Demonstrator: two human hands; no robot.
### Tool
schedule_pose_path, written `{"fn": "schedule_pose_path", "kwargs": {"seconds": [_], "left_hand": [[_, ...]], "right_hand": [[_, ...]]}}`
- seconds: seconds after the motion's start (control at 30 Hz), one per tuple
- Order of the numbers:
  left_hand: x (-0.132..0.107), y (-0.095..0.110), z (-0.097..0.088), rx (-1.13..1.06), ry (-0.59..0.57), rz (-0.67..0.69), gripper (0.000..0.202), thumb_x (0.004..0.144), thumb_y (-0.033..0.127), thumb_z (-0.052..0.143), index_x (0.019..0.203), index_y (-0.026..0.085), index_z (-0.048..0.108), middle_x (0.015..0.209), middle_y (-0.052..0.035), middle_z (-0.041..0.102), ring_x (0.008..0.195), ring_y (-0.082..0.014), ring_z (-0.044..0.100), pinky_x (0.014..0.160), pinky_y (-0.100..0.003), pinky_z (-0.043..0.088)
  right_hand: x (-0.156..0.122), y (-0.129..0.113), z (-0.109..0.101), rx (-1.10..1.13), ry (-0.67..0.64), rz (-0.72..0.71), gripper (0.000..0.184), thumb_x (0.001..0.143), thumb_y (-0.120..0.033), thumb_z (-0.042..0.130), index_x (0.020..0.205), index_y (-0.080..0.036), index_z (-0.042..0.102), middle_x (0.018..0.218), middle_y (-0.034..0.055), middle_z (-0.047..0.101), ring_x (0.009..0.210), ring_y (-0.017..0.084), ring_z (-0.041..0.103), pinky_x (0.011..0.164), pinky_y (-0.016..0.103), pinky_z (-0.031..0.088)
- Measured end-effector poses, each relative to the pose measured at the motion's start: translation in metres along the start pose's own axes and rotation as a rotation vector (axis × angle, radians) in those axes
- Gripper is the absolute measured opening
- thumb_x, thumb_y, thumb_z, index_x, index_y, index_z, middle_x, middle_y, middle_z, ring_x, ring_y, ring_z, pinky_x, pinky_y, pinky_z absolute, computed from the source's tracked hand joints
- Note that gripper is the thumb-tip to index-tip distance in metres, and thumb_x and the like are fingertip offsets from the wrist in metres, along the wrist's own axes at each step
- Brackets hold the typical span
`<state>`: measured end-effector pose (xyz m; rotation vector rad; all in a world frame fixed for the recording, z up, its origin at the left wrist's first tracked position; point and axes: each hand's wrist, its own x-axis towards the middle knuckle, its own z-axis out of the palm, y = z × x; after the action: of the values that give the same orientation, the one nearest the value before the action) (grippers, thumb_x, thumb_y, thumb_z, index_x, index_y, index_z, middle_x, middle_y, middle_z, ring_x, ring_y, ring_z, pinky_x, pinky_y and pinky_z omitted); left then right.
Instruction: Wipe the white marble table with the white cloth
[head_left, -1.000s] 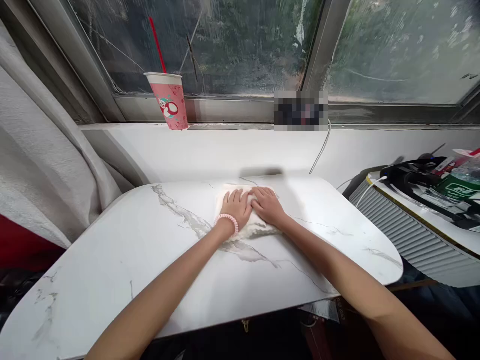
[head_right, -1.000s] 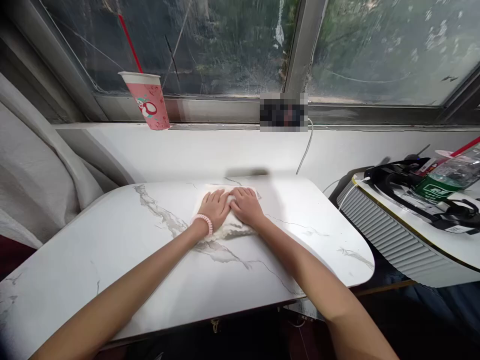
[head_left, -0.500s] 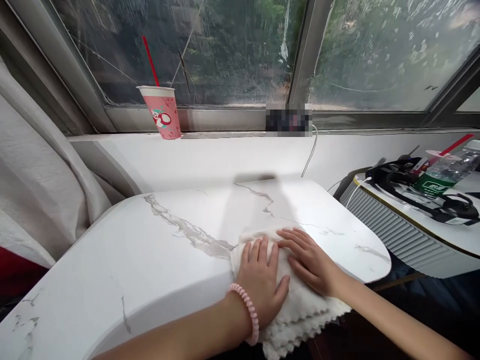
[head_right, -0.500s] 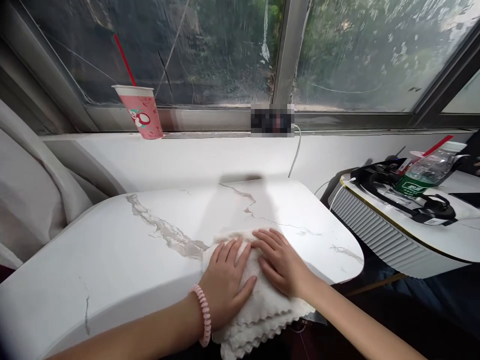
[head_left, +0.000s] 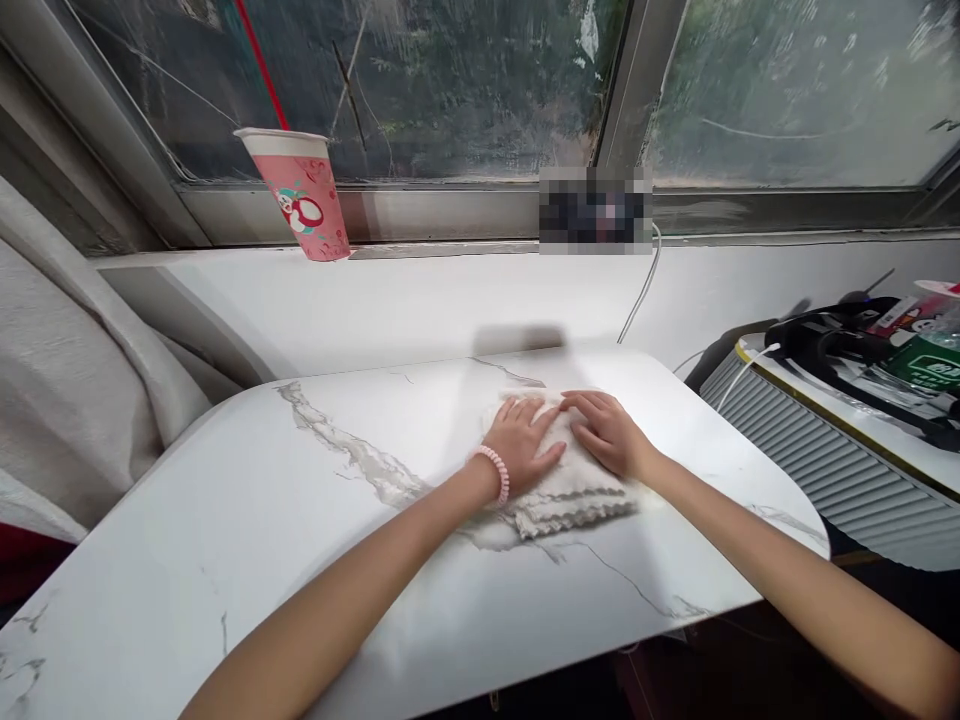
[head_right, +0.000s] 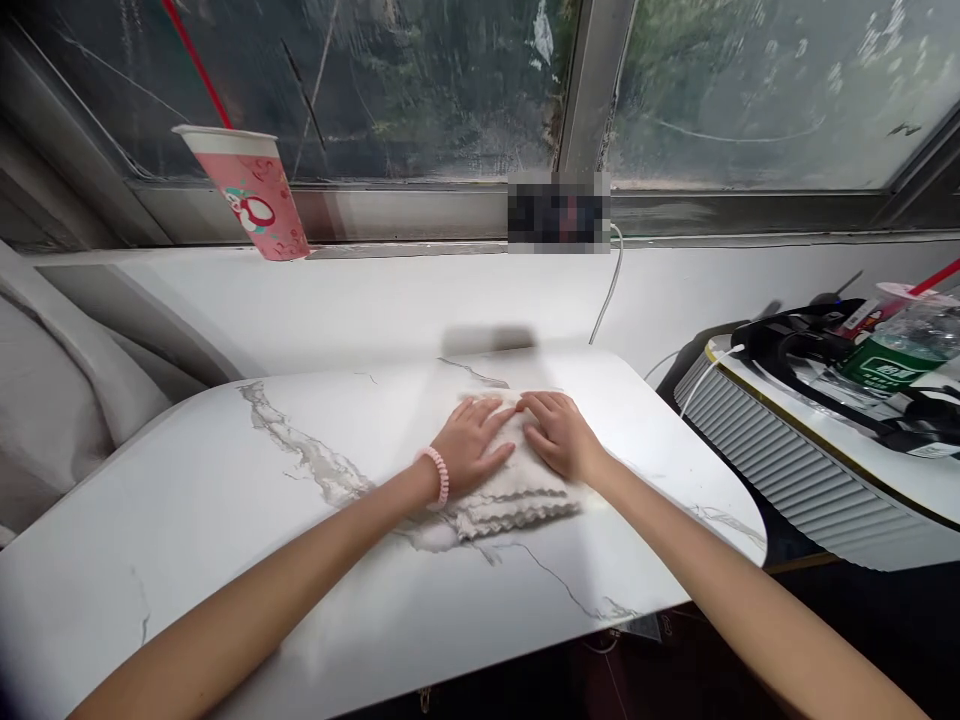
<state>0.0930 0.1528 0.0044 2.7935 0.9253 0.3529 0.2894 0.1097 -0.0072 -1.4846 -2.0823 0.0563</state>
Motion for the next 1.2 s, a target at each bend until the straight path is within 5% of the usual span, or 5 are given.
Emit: {"fn": "schedule_pose_path", "kwargs": {"seconds": [0.27,0.57,0.93,1.2], "left_hand": [[0.049,-0.051,0.005,-0.036,0.106,-0.107,0.049,0.096,0.043,0.043,0.138,0.019,0.051,0.146,-0.0103,0.049,0.137,-0.0252,0.04,0.12,-0.045,0.021],[0.094,-0.08,0.004,-0.015,0.124,-0.18,0.047,0.096,0.039,0.043,0.138,0.02,0.051,0.145,-0.0074,0.05,0.133,-0.0249,0.042,0.117,-0.044,0.025],[0.109,-0.078,0.002,0.032,0.123,-0.211,0.047,0.097,0.037,0.041,0.138,0.017,0.05,0.143,-0.0099,0.051,0.133,-0.0251,0.042,0.117,-0.042,0.024],[0.098,-0.055,0.01,0.109,0.044,-0.166,0.054,0.098,0.04,0.035,0.145,0.012,0.041,0.154,-0.0149,0.037,0.143,-0.0261,0.032,0.12,-0.045,0.015]], "right_hand": [[0.068,0.045,0.022,0.075,-0.003,-0.037,0.026,0.087,-0.028,0.041,0.106,-0.024,0.059,0.118,0.0079,0.066,0.114,0.029,0.056,0.102,0.05,0.037],[0.113,0.078,0.034,-0.086,0.133,0.006,0.027,0.086,-0.027,0.044,0.104,-0.02,0.064,0.107,0.0125,0.06,0.11,0.031,0.048,0.1,0.049,0.039],[0.126,0.093,0.033,-0.064,0.06,0.022,0.027,0.089,-0.026,0.042,0.108,-0.02,0.061,0.11,0.0119,0.059,0.108,0.03,0.05,0.101,0.047,0.039],[0.095,0.084,0.022,-0.087,0.063,0.075,0.022,0.09,-0.028,0.041,0.102,-0.02,0.057,0.106,0.0122,0.059,0.101,0.029,0.05,0.093,0.047,0.041]]}}
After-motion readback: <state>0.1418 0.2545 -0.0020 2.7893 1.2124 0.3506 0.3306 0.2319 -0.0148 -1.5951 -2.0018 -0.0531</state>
